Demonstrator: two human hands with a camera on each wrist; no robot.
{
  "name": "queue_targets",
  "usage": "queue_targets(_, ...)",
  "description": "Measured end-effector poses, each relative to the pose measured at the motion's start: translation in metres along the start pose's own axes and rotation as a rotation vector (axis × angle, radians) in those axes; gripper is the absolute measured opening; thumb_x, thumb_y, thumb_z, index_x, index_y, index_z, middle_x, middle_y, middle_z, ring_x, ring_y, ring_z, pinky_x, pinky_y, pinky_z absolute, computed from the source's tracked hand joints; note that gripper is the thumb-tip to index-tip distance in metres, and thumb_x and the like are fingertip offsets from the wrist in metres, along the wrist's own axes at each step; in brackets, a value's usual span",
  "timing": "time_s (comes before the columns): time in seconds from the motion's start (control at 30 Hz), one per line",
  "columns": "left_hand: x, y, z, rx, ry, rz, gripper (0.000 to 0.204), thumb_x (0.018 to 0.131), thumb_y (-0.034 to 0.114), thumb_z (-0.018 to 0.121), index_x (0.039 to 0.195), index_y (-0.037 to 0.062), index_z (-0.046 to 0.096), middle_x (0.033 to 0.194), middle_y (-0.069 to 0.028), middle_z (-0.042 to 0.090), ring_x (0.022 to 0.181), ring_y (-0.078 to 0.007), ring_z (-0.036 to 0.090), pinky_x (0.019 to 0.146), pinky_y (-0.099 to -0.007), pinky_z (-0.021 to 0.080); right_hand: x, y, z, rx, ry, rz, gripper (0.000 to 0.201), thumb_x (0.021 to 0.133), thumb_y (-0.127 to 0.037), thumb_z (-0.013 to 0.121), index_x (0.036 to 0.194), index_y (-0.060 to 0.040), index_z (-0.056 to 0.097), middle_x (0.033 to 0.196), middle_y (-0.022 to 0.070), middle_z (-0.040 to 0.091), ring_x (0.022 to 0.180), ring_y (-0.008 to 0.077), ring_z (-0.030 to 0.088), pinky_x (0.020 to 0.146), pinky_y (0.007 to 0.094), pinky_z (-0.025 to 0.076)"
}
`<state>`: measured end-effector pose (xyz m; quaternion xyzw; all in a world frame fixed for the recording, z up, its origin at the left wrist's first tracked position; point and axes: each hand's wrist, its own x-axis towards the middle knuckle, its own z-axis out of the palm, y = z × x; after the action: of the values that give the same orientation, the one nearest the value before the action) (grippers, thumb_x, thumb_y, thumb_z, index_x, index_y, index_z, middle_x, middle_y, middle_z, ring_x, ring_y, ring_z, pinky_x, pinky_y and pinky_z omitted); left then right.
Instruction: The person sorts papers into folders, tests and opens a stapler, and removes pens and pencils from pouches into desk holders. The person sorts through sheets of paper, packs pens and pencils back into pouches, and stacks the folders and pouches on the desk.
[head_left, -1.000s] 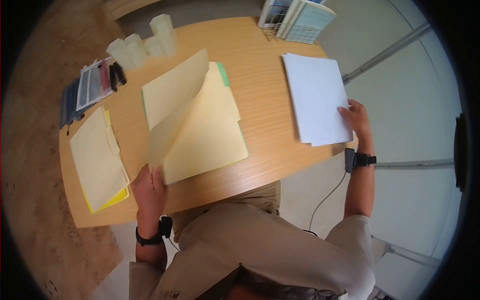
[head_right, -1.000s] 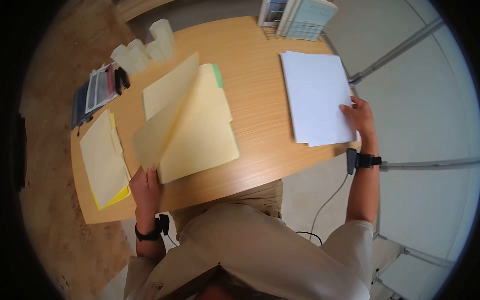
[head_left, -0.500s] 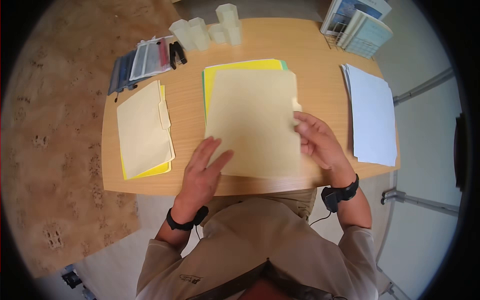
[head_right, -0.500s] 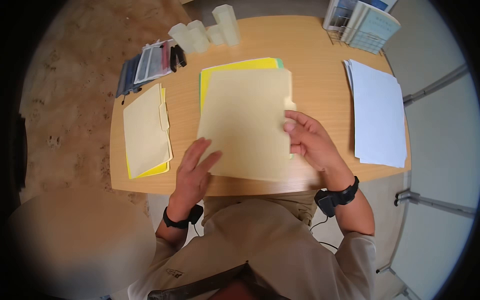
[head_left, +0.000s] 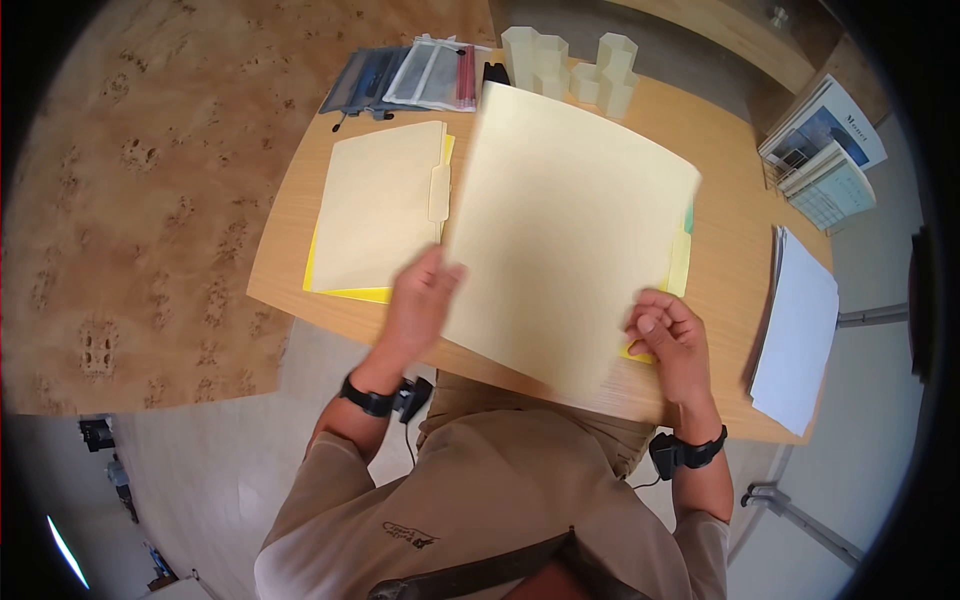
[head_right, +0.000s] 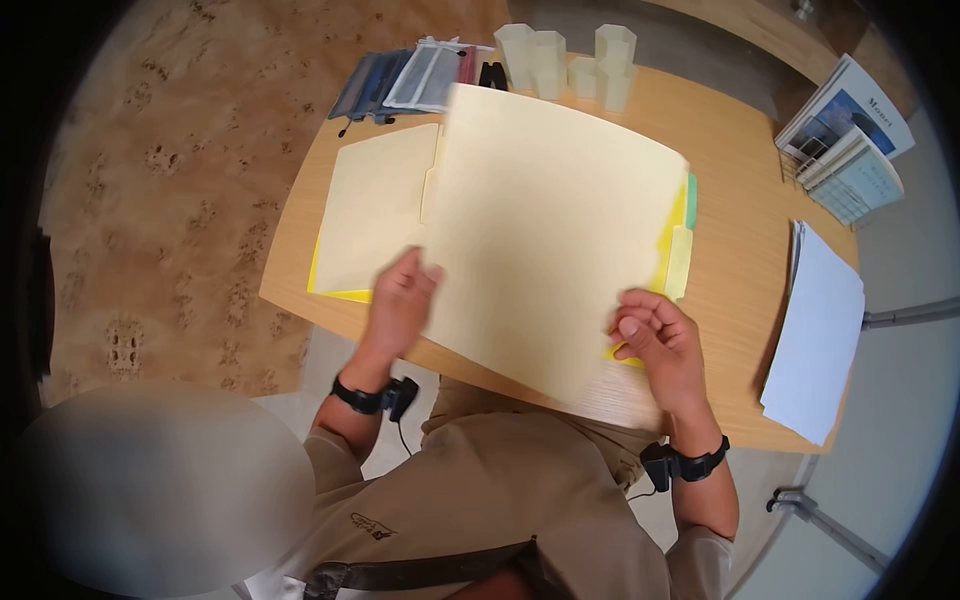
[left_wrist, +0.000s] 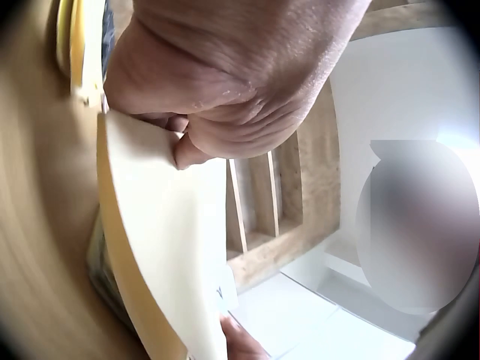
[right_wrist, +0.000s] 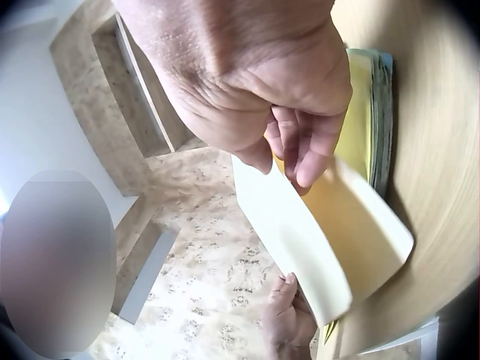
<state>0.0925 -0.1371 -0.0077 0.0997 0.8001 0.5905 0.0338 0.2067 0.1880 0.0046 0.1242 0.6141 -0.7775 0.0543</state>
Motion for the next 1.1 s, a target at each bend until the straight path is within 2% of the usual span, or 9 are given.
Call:
queue_targets(0.03, 0.009, -0.001, -0.029, 0.152, 0.035, -0.197, 0.012, 0.103, 0.007, 0.059, 0.108, -0.0035, 0.061, 0.089, 0.0003, 0.059, 0.082, -0.0076, 0.048, 0.072, -0.0262, 0.046, 0.001, -0.004, 0.003, -0.048, 0.056, -0.036, 0.023, 0.101, -0.008, 0.066, 0.123, -0.0006, 0.064, 0.100, 0.0011, 0.070, 0.089, 0.0061, 0.064, 0.075, 0.0196, 0.051)
queue_targets(0.13, 0.037, -0.031, -0.102, 0.322, 0.389, -0.071, 0.017, 0.105, 0.008, 0.055, 0.111, -0.0063, 0.061, 0.085, -0.0067, 0.062, 0.081, -0.0119, 0.052, 0.074, -0.0303, 0.047, 0.014, -0.001, -0.020, -0.219, 0.130, -0.217, 0.025, 0.099, -0.007, 0.068, 0.123, -0.0003, 0.064, 0.098, 0.0006, 0.068, 0.086, 0.0061, 0.062, 0.074, 0.0205, 0.051)
queue_targets(0.2, 0.045, -0.067, -0.158, 0.487, 0.394, 0.100, 0.020, 0.104, 0.010, 0.055, 0.110, -0.0070, 0.062, 0.087, -0.0114, 0.067, 0.079, -0.0152, 0.056, 0.073, -0.0336, 0.049, 0.021, -0.006, -0.022, -0.222, 0.241, -0.266, 0.026, 0.095, -0.006, 0.072, 0.120, -0.0001, 0.066, 0.096, -0.0010, 0.065, 0.084, 0.0067, 0.059, 0.073, 0.0222, 0.051)
queue_targets(0.33, 0.045, -0.064, -0.180, 0.702, 0.415, -0.038, 0.030, 0.099, 0.013, 0.060, 0.125, -0.0043, 0.063, 0.085, -0.0136, 0.070, 0.071, -0.0226, 0.062, 0.070, -0.0372, 0.050, 0.040, -0.011, -0.037, -0.632, 0.399, -0.400, 0.038, 0.085, -0.008, 0.081, 0.119, 0.0018, 0.067, 0.093, 0.0041, 0.064, 0.079, 0.0121, 0.060, 0.071, 0.0266, 0.052)
queue_targets(0.43, 0.042, -0.044, -0.158, 0.964, 0.336, -0.178, 0.036, 0.095, 0.013, 0.067, 0.128, -0.0022, 0.062, 0.097, -0.0163, 0.071, 0.085, -0.0302, 0.067, 0.080, -0.0396, 0.053, 0.050, -0.008, -0.042, -0.783, 0.431, -0.413, 0.045, 0.080, -0.011, 0.084, 0.120, 0.0029, 0.067, 0.091, 0.0086, 0.063, 0.076, 0.0167, 0.060, 0.069, 0.0303, 0.052)
queue_targets(0.5, 0.043, -0.045, -0.138, 1.148, 0.389, 0.238, 0.045, 0.091, 0.015, 0.073, 0.131, 0.0005, 0.060, 0.118, -0.0204, 0.067, 0.110, -0.0367, 0.064, 0.097, -0.0419, 0.051, 0.052, -0.007, -0.042, -0.857, 0.429, -0.377, 0.051, 0.078, -0.018, 0.085, 0.120, 0.0038, 0.067, 0.090, 0.0116, 0.063, 0.073, 0.0219, 0.060, 0.068, 0.0348, 0.052)
queue_targets(0.7, 0.010, 0.030, 0.021, 0.674, -0.453, 0.384, 0.081, 0.078, 0.024, 0.085, 0.146, 0.0018, 0.047, 0.152, -0.0210, 0.046, 0.142, -0.0405, 0.042, 0.117, -0.0457, 0.039, 0.057, -0.009, -0.043, -0.926, 0.384, -0.193, 0.047, 0.082, -0.023, 0.082, 0.117, 0.0041, 0.068, 0.078, 0.0118, 0.064, 0.070, 0.0260, 0.062, 0.069, 0.0368, 0.052)
queue_targets(0.93, 0.000, 0.030, 0.054, 0.793, -0.482, 0.445, 0.083, 0.077, 0.031, 0.086, 0.144, 0.0006, 0.049, 0.151, -0.0223, 0.047, 0.142, -0.0400, 0.043, 0.116, -0.0465, 0.040, 0.060, -0.009, -0.041, -0.841, 0.359, -0.251, 0.029, 0.091, -0.023, 0.074, 0.102, 0.0042, 0.069, 0.074, 0.0059, 0.063, 0.067, 0.0183, 0.059, 0.064, 0.0316, 0.049)
queue_targets(1.1, 0.006, 0.033, 0.045, 0.762, -0.502, 0.399, 0.078, 0.078, 0.030, 0.086, 0.142, 0.0007, 0.052, 0.140, -0.0225, 0.058, 0.133, -0.0401, 0.052, 0.111, -0.0461, 0.044, 0.050, -0.038, -0.018, -0.109, 0.086, -0.036, 0.021, 0.102, -0.016, 0.063, 0.091, 0.0001, 0.069, 0.074, -0.0059, 0.060, 0.065, 0.0020, 0.050, 0.059, 0.0226, 0.043)
